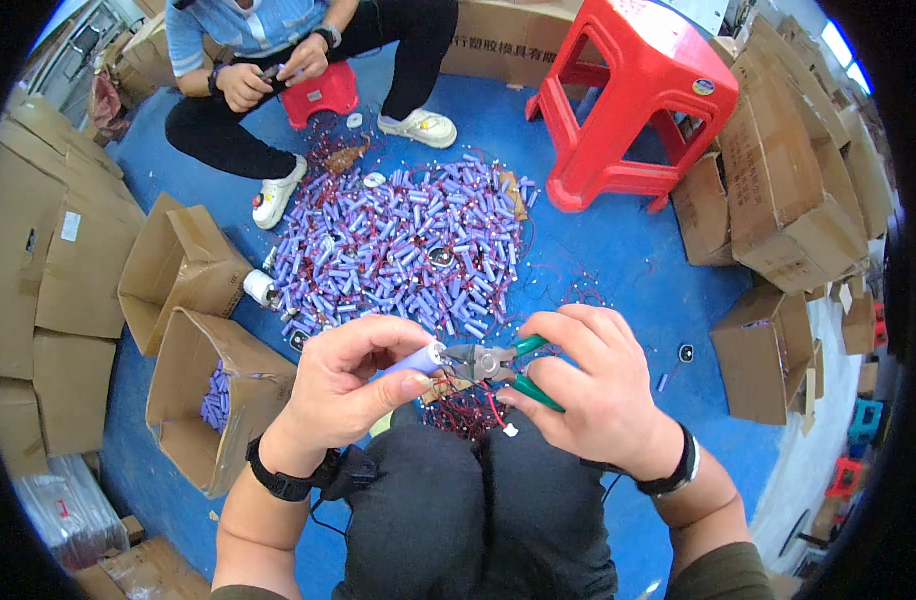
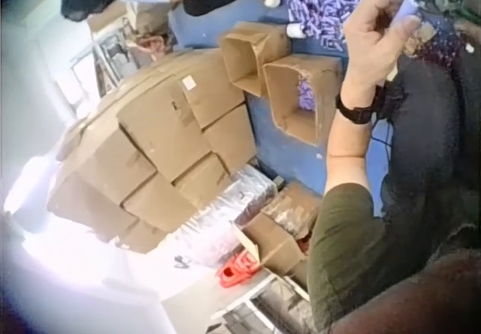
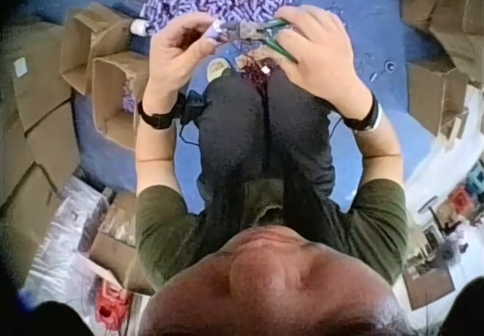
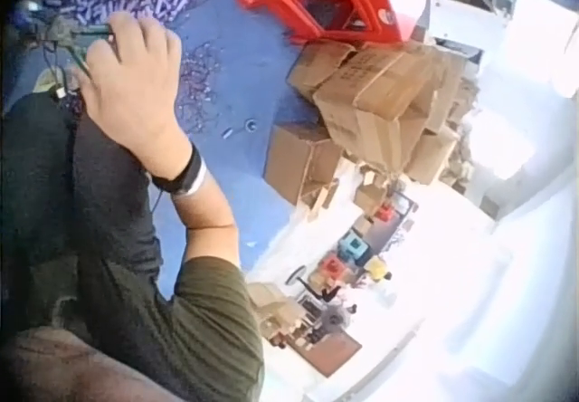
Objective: Assembling electronic battery packs by cutting and stripping wires using pliers.
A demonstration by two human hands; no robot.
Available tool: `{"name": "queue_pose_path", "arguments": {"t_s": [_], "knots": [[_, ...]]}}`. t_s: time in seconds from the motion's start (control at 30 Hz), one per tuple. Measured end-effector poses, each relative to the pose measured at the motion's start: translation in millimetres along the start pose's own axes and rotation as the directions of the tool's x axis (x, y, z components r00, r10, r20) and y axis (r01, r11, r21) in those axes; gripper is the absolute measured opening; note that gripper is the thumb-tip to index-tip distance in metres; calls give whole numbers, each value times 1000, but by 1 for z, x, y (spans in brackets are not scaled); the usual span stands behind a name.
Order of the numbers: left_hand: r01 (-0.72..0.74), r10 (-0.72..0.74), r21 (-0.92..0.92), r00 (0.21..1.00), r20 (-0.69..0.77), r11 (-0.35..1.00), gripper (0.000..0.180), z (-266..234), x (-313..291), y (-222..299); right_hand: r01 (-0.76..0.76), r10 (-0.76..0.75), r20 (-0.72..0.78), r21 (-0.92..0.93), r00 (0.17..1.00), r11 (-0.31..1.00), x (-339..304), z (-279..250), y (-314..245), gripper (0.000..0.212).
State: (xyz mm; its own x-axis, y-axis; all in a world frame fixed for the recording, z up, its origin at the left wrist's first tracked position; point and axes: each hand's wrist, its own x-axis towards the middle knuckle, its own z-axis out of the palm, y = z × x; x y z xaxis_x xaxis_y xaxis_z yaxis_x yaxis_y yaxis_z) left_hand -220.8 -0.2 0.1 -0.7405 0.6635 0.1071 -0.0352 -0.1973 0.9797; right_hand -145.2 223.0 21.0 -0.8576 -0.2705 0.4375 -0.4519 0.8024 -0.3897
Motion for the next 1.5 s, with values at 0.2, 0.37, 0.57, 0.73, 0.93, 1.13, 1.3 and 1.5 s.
{"name": "queue_pose_path", "arguments": {"t_s": [0.2, 0.37, 0.57, 0.73, 0.93, 1.13, 1.3, 1.5], "knots": [[-14, 14, 48, 1000, -1, 999, 25, 35, -33, 45, 1, -7, -73, -84, 997, 996, -25, -27, -43, 21], [-65, 69, 190, 997, -16, 980, 23, 55, -59, 59, 103, -106, -6, -186, 994, 977, -39, -53, -64, 21], [-158, 110, 301, 979, 171, 940, 19, 59, -84, 67, -296, -36, 429, 678, 902, 673, -73, -53, -73, 25], [68, -70, 33, 996, 54, 997, 25, 79, -106, 54, -471, 31, 483, 865, 875, -172, -99, -39, -72, 27], [-18, -166, -442, 912, -375, 897, 26, 100, -100, 37, -384, 384, 21, 1, 923, 923, -110, -43, -68, 22], [-27, -229, -583, 904, -360, 812, 24, 108, -99, 33, -241, 219, 114, 247, 969, 938, -113, -49, -101, 25], [78, -337, -635, 893, -298, 769, 22, 112, -105, 34, -213, 175, 152, 283, 973, 935, -111, -43, -106, 26], [121, -327, -553, 899, -290, 825, 26, 109, -111, 32, -130, 88, 167, 264, 982, 956, -108, -46, -110, 26]]}}
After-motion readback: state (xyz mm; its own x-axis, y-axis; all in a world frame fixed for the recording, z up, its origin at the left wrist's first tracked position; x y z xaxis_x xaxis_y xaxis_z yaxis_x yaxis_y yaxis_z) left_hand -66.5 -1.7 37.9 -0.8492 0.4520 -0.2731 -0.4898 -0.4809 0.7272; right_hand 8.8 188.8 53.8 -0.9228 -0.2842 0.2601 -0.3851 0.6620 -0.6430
